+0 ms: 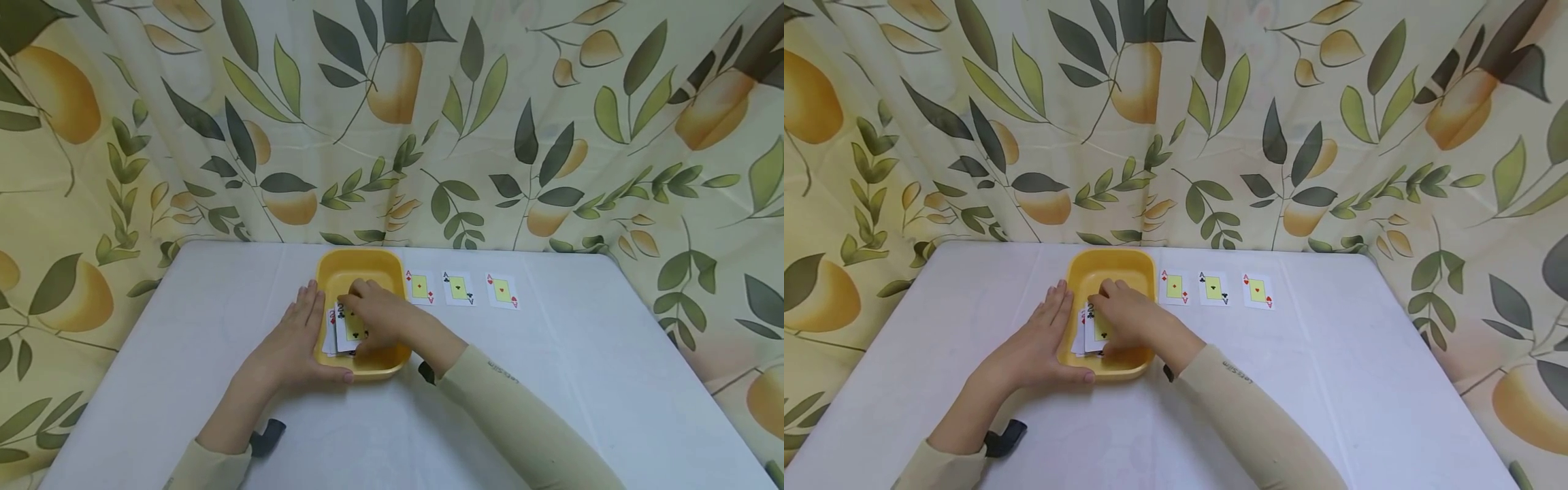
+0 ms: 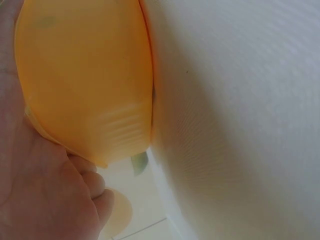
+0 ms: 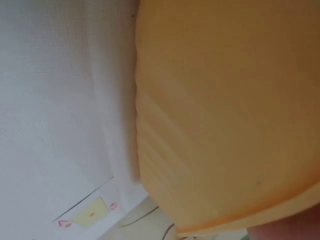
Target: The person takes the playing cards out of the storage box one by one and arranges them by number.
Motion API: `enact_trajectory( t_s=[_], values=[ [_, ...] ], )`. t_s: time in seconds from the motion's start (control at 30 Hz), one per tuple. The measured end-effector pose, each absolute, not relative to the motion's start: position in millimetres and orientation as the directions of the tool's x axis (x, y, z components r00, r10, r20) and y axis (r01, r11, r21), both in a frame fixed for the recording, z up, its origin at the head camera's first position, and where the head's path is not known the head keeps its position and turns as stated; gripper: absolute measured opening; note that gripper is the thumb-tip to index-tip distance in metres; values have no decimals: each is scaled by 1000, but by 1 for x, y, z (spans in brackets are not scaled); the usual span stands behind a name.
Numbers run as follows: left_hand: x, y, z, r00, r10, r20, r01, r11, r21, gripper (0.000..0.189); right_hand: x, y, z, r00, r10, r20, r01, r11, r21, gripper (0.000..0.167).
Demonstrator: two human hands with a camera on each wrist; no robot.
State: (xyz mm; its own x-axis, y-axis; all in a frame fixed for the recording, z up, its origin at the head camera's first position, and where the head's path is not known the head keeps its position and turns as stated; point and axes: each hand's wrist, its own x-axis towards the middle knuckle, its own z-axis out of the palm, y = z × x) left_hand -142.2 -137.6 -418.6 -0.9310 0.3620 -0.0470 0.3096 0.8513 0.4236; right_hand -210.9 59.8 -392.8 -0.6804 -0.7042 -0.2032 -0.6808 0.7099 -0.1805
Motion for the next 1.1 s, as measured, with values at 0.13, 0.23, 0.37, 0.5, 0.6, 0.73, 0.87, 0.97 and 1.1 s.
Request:
enact_trajectory(
  t_s=[0.13,0.23,0.37,0.5,0.6,0.73,0.87,0.97,1.1],
  values=[
    [-142,-138,-419,-932,361,-45,309,851,425,147,-209,62,-387,-693,-698,-181,-671,716,-194,98],
    [-142,-138,-420,-933,356,-50,302,852,428,147,-208,67,-380,-708,-689,-157,-658,723,-209,97],
    [-142,-138,-420,-934,354,-49,301,852,429,147,-206,74,-370,-727,-674,-135,-639,735,-226,97],
    [-143,-137,-420,-934,354,-51,300,852,429,147,-206,83,-362,-743,-659,-112,-625,745,-235,95],
    [-143,-137,-421,-934,352,-54,296,853,430,147,-207,91,-357,-756,-647,-96,-615,753,-233,93],
    [-142,-137,-421,-934,353,-49,300,853,427,148,-206,102,-350,-772,-631,-81,-603,766,-221,93],
    [-142,-138,-423,-935,353,-38,304,851,429,149,-206,116,-348,-788,-613,-64,-590,780,-209,93],
    [-142,-138,-424,-935,353,-32,305,849,431,149,-206,126,-347,-796,-602,-55,-580,787,-211,94],
    [-142,-137,-423,-936,350,-38,300,850,433,149,-205,138,-348,-808,-587,-51,-565,796,-217,94]
  ],
)
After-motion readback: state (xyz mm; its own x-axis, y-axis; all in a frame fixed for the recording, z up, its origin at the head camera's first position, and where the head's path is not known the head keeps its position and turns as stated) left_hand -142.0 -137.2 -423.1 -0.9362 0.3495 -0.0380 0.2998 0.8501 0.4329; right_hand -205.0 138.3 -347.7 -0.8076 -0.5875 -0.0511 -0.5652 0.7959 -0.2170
